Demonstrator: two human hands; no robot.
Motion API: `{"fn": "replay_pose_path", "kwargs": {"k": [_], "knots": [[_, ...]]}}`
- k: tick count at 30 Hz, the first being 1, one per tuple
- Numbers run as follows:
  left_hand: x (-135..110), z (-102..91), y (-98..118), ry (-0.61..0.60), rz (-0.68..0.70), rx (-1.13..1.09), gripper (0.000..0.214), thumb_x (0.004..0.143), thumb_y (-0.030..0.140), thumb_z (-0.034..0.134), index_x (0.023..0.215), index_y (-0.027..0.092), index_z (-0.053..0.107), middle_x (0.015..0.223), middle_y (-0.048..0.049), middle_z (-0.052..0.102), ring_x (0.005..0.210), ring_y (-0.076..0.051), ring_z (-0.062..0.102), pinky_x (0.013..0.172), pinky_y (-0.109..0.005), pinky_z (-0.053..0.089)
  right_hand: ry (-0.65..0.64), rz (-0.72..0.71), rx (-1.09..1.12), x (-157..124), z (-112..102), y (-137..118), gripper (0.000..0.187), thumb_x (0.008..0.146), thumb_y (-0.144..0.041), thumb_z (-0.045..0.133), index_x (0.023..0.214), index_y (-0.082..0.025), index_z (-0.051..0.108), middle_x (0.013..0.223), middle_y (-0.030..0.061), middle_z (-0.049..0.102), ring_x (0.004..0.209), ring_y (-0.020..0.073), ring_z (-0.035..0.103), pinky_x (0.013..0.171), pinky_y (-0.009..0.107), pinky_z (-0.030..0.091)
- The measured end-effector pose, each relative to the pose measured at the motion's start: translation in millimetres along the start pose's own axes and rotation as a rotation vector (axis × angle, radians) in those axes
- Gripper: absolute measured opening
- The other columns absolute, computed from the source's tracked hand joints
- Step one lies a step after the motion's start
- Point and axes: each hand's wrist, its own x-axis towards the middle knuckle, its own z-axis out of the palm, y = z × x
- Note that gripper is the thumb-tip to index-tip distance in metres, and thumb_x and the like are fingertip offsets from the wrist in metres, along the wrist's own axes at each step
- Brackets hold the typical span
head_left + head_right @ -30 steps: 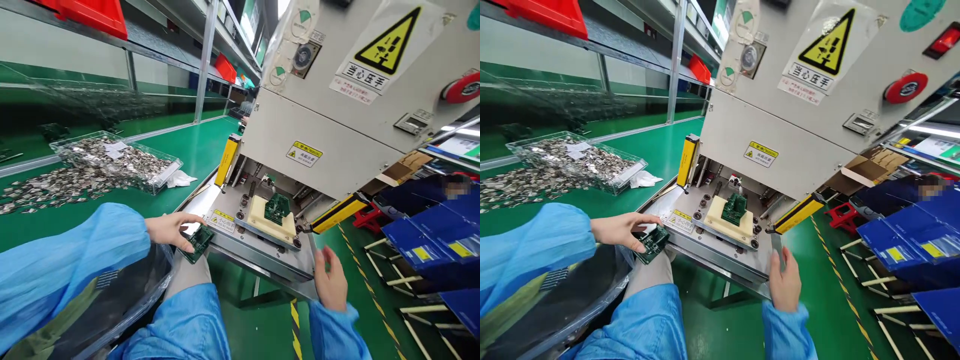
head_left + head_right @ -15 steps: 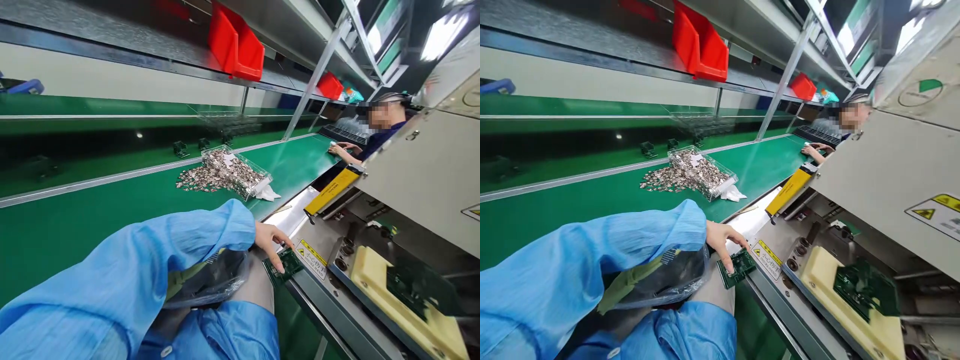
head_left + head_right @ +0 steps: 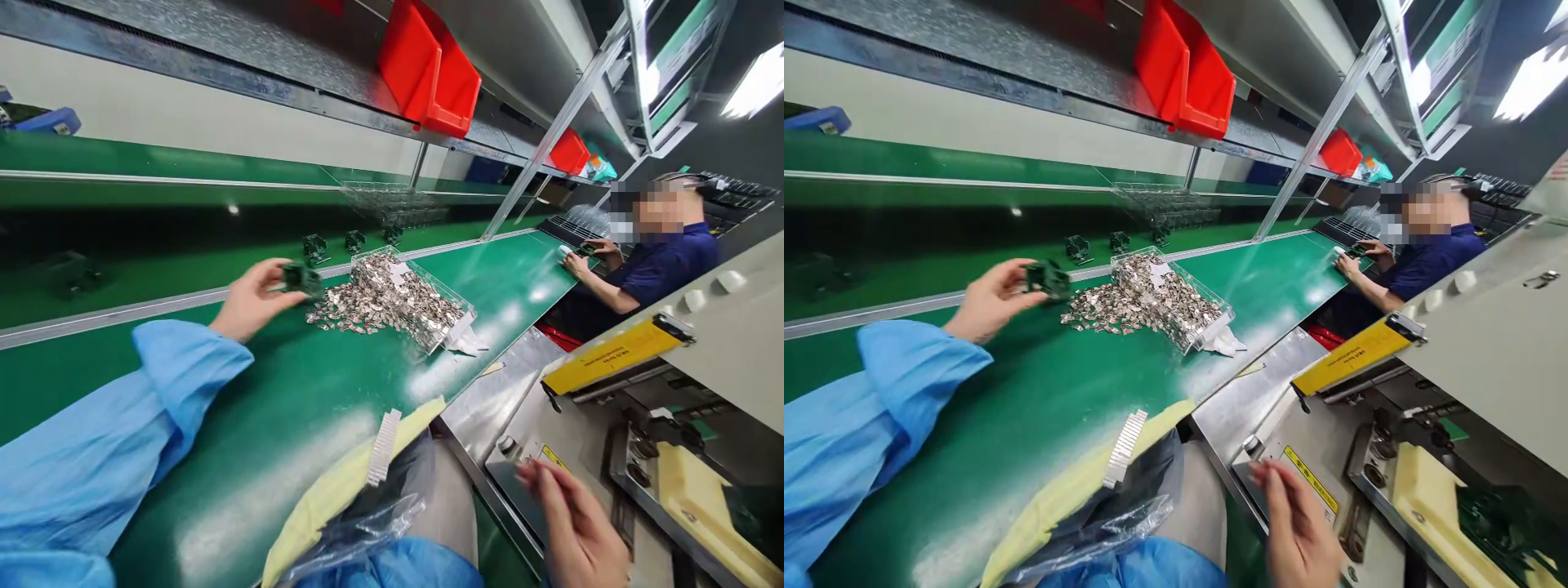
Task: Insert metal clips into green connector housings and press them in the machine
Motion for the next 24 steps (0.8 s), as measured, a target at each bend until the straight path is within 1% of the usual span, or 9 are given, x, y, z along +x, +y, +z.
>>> {"fn": "replay_pose_path", "kwargs": {"k": [2, 5, 7, 11, 14, 17, 19, 21, 24], "knots": [[18, -33.5, -44, 0.303, -0.056, 0.114, 0.068, 0.066, 0.031, 0.078, 0.126, 0.011, 0.051, 0.115, -0.0107, 0.062, 0.110, -0.023, 0.059, 0.095, -0.044, 0.051, -0.294, -0.097, 0.006, 37, 49, -26, 0.029, 0.088, -0.046, 0.057, 0.099, -0.021, 0.068, 0.089, 0.0078, 0.072, 0.078, 0.0249, 0.069, 0.070, 0.035, 0.057], [40, -61.8, -92, 0.516, -0.132, 0.208, 0.076, 0.067, 0.029, 0.078, 0.130, 0.004, 0.044, 0.120, -0.0150, 0.059, 0.112, -0.025, 0.057, 0.096, -0.051, 0.049, -0.639, -0.294, -0.064, 89, 129, -62, 0.025, 0.090, -0.037, 0.053, 0.095, -0.020, 0.070, 0.088, 0.0064, 0.072, 0.072, 0.0207, 0.067, 0.067, 0.032, 0.054], [55, -68.8, -111, 0.543, -0.145, 0.269, 0.077, 0.067, 0.031, 0.079, 0.131, 0.006, 0.045, 0.121, -0.0137, 0.060, 0.111, -0.024, 0.058, 0.094, -0.048, 0.051, -0.742, -0.372, -0.173, 114, 180, -77, 0.021, 0.088, -0.029, 0.053, 0.094, -0.020, 0.071, 0.084, 0.0057, 0.072, 0.070, 0.0195, 0.066, 0.065, 0.030, 0.052], [92, -67.5, -134, 0.468, -0.148, 0.371, 0.078, 0.069, 0.033, 0.077, 0.134, 0.009, 0.043, 0.126, -0.0141, 0.059, 0.111, -0.023, 0.059, 0.092, -0.041, 0.053, -0.750, -0.408, -0.345, 140, 256, -85, 0.015, 0.083, -0.025, 0.060, 0.090, -0.019, 0.072, 0.069, 0.0050, 0.068, 0.060, 0.0196, 0.061, 0.059, 0.030, 0.047], [110, -61.2, -144, 0.402, -0.176, 0.443, 0.074, 0.070, 0.032, 0.077, 0.133, 0.007, 0.046, 0.120, -0.0165, 0.063, 0.106, -0.027, 0.062, 0.092, -0.045, 0.051, -0.745, -0.418, -0.451, 143, 282, -88, 0.009, 0.080, -0.028, 0.064, 0.083, -0.023, 0.071, 0.068, 0.0042, 0.066, 0.062, 0.0199, 0.061, 0.061, 0.030, 0.046], [111, -58.4, -140, 0.365, -0.170, 0.533, 0.076, 0.070, 0.033, 0.076, 0.134, 0.006, 0.046, 0.117, -0.0191, 0.065, 0.107, -0.030, 0.063, 0.096, -0.045, 0.048, -0.757, -0.449, -0.512, 142, 288, -91, 0.008, 0.077, -0.026, 0.061, 0.072, -0.023, 0.066, 0.065, 0.0028, 0.065, 0.061, 0.0198, 0.061, 0.060, 0.029, 0.044], [107, -63.9, -133, 0.371, -0.129, 0.605, 0.081, 0.067, 0.036, 0.078, 0.135, 0.009, 0.045, 0.131, -0.0187, 0.057, 0.121, -0.030, 0.054, 0.103, -0.040, 0.043, -0.781, -0.461, -0.503, 144, 289, -90, 0.013, 0.076, -0.028, 0.058, 0.065, -0.021, 0.060, 0.057, 0.0022, 0.062, 0.052, 0.0191, 0.057, 0.053, 0.029, 0.041], [98, -79.5, -125, 0.406, -0.086, 0.677, 0.074, 0.070, 0.038, 0.075, 0.134, 0.015, 0.047, 0.144, -0.0155, 0.045, 0.136, -0.029, 0.038, 0.112, -0.039, 0.032, -0.832, -0.465, -0.524, 150, 291, -87, 0.017, 0.076, -0.033, 0.054, 0.063, -0.022, 0.055, 0.053, 0.0006, 0.058, 0.047, 0.0175, 0.053, 0.048, 0.028, 0.038], [76, -122.5, -114, 0.555, -0.064, 0.796, 0.071, 0.074, 0.038, 0.071, 0.135, 0.017, 0.044, 0.156, -0.0157, 0.022, 0.146, -0.032, 0.009, 0.117, -0.050, 0.013, -0.848, -0.514, -0.533, 156, 287, -88, 0.021, 0.074, -0.038, 0.050, 0.060, -0.023, 0.051, 0.051, 0.0006, 0.057, 0.047, 0.0171, 0.051, 0.047, 0.027, 0.037]]}}
